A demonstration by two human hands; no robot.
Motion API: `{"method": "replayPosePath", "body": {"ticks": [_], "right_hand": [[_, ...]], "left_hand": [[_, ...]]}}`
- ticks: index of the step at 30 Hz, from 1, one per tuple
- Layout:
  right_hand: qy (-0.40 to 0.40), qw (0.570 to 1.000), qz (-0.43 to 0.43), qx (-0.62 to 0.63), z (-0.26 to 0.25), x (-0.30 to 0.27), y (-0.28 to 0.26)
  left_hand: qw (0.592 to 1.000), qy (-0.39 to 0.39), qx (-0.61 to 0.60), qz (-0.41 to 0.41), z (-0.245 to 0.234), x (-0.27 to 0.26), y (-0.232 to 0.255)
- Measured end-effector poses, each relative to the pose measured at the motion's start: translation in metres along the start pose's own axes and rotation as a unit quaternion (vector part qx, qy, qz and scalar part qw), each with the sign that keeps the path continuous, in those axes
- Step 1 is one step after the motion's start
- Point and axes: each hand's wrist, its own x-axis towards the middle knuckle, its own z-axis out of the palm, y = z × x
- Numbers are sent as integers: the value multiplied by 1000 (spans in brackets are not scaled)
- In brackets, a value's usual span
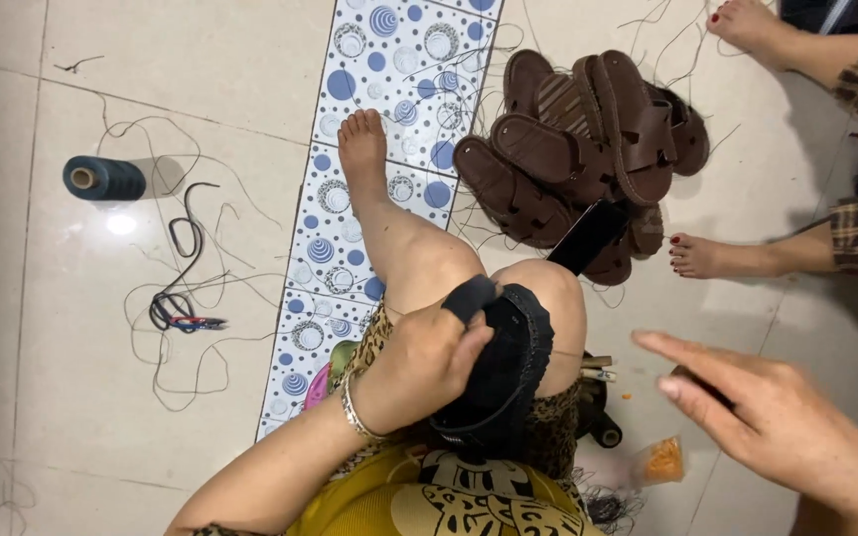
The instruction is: Hand-sewing the strap of a black sandal to its sole using a needle and thread while sitting on the floor.
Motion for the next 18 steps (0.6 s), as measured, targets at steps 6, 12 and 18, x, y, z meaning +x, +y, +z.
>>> {"method": "replayPosePath", "body": {"ticks": [6, 12, 18], "right_hand": [[3, 692, -111, 713, 102, 23, -34], [185, 579, -180, 773, 78, 7, -38], [191, 761, -149, 601, 74, 9, -75]], "left_hand": [[998, -7, 46, 52, 19, -1, 2], [986, 159, 8, -59, 14, -9, -15], [994, 98, 15, -39, 16, -7, -15]]}}
